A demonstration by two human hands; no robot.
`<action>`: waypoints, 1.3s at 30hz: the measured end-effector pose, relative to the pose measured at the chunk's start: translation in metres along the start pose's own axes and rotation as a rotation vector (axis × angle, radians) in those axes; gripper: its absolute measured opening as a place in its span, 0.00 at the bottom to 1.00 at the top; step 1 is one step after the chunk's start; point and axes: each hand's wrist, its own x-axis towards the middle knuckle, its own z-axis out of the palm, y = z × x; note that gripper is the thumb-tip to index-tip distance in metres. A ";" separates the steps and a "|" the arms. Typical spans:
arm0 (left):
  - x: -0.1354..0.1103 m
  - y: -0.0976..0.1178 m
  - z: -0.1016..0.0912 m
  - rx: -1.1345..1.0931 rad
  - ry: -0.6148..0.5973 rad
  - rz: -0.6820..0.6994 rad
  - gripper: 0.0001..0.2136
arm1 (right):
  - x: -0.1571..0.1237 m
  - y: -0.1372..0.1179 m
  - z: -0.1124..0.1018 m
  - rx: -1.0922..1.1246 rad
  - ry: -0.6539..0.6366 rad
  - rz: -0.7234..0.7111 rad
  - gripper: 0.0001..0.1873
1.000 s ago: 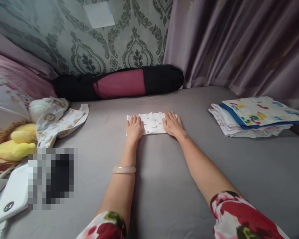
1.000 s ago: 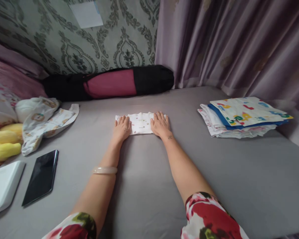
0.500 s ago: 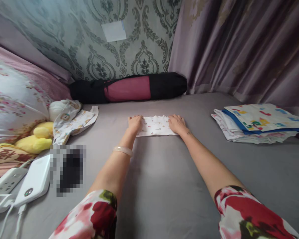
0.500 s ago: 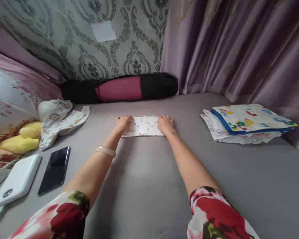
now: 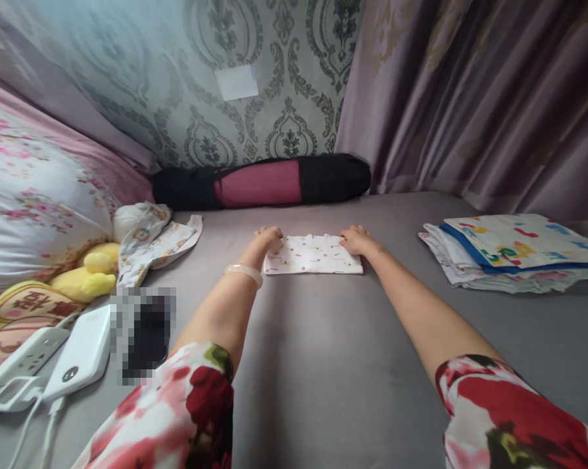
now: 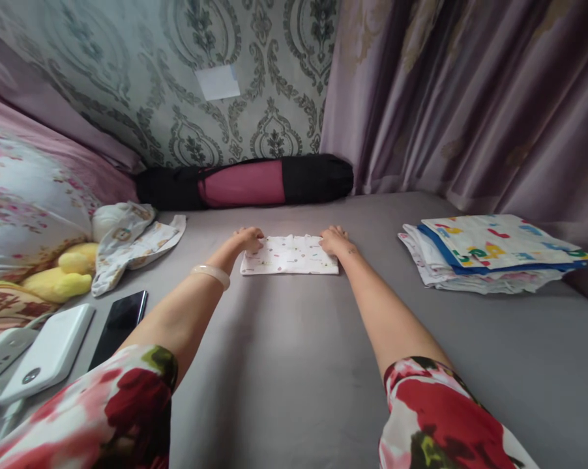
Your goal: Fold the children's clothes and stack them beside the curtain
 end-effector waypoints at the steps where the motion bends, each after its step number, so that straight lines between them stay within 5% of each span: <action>1: 0.000 0.001 -0.002 0.009 -0.018 -0.019 0.18 | 0.000 0.000 -0.001 0.005 0.000 0.002 0.18; 13: -0.024 0.001 -0.012 -0.009 -0.039 0.003 0.16 | -0.012 0.000 -0.013 0.075 0.032 -0.055 0.16; 24: -0.051 -0.014 -0.072 -0.192 0.020 0.188 0.11 | -0.042 0.010 -0.071 0.297 0.111 -0.254 0.14; 28: -0.059 -0.015 -0.084 -0.279 0.140 0.234 0.11 | -0.056 0.009 -0.087 0.328 0.218 -0.242 0.12; 34: -0.073 -0.007 -0.069 -0.186 0.364 0.179 0.11 | -0.065 0.007 -0.071 0.239 0.466 -0.260 0.13; 39: -0.095 -0.011 -0.037 -0.148 0.401 0.220 0.12 | -0.079 0.013 -0.036 0.169 0.593 -0.366 0.12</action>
